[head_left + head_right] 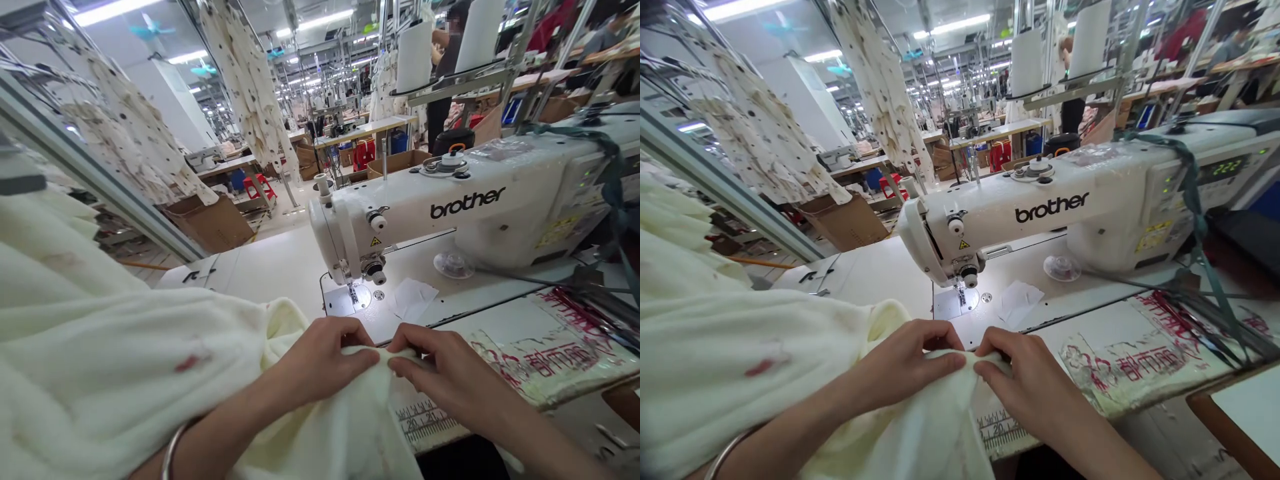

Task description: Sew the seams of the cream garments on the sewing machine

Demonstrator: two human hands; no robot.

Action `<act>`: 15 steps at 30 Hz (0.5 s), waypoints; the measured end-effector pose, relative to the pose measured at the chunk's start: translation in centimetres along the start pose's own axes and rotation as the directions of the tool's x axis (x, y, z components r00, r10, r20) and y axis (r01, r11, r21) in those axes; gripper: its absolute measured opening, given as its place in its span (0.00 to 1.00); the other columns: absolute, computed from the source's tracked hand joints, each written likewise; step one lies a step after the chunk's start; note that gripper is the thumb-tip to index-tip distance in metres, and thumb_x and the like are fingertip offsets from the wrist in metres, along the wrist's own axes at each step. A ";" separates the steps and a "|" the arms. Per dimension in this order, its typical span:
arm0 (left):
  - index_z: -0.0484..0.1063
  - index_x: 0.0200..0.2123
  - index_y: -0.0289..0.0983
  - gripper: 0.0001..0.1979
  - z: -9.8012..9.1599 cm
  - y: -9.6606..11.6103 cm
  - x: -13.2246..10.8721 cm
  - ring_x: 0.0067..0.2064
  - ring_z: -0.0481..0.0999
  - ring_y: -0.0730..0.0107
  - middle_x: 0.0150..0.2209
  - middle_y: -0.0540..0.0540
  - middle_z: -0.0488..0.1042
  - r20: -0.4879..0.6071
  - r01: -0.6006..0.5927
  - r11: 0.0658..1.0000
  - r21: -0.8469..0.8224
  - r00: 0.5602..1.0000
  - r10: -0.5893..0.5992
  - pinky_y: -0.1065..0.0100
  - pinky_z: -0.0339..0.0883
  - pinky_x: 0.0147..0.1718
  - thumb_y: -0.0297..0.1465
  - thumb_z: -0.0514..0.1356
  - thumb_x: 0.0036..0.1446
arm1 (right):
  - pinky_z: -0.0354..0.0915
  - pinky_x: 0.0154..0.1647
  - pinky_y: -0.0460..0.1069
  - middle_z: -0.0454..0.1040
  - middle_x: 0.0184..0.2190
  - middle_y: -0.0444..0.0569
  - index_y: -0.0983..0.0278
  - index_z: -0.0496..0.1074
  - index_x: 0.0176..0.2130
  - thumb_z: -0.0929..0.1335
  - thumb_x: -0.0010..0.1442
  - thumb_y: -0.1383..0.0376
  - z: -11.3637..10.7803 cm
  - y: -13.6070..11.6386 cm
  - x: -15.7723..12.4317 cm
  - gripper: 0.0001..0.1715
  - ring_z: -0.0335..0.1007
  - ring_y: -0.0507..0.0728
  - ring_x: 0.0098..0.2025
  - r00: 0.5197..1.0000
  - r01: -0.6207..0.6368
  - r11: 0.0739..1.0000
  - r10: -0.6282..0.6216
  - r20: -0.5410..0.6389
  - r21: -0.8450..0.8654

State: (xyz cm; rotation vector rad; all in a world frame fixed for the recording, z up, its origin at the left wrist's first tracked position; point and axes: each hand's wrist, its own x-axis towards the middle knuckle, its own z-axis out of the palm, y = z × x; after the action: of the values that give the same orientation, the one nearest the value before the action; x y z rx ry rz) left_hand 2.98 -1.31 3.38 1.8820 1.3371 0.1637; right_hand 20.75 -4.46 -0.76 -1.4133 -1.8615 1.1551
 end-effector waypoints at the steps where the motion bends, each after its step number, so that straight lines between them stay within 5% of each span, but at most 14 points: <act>1: 0.73 0.27 0.36 0.09 -0.2 -0.4 0.6 0.31 0.70 0.71 0.28 0.50 0.74 0.016 0.044 0.999 -0.027 0.999 -0.044 0.72 0.61 0.30 0.35 0.58 0.50 | 0.56 0.26 0.44 0.64 0.21 0.38 0.62 0.65 0.27 0.62 0.55 0.67 0.0 0.1 0.8 0.05 0.61 0.50 0.24 1.000 -0.014 1.000 0.014 0.022 0.008; 5: 0.73 0.26 0.36 0.09 -1.0 -2.7 3.4 0.28 0.67 0.73 0.25 0.52 0.71 -0.010 0.189 0.977 -0.097 0.982 -0.191 0.74 0.58 0.25 0.36 0.59 0.44 | 0.55 0.26 0.44 0.66 0.21 0.39 0.62 0.61 0.25 0.62 0.52 0.70 0.0 0.2 4.7 0.06 0.63 0.50 0.25 0.995 -0.064 0.996 0.068 0.070 -0.059; 9: 0.68 0.20 0.34 0.06 -1.5 -4.3 5.9 0.24 0.62 0.75 0.20 0.53 0.65 -0.087 0.193 0.977 -0.089 0.976 -0.200 0.75 0.52 0.21 0.32 0.58 0.43 | 0.52 0.25 0.46 0.62 0.16 0.39 0.61 0.60 0.21 0.65 0.49 0.70 0.1 0.4 8.4 0.09 0.62 0.52 0.24 0.996 -0.087 0.980 0.092 0.020 -0.180; 15: 0.66 0.17 0.34 0.06 -2.1 -5.2 7.5 0.24 0.61 0.75 0.18 0.52 0.63 -0.127 0.179 0.981 -0.077 0.974 -0.187 0.74 0.51 0.22 0.28 0.56 0.42 | 0.59 0.27 0.46 0.72 0.24 0.43 0.59 0.67 0.23 0.66 0.49 0.68 0.4 1.5 10.6 0.05 0.69 0.54 0.28 0.995 -0.065 0.976 0.049 -0.083 -0.208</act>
State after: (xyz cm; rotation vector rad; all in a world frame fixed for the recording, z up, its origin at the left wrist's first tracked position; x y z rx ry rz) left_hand 1.33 6.71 -1.17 1.7077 1.5693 0.2395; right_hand 17.83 5.57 -3.17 -1.6132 -1.9457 0.9357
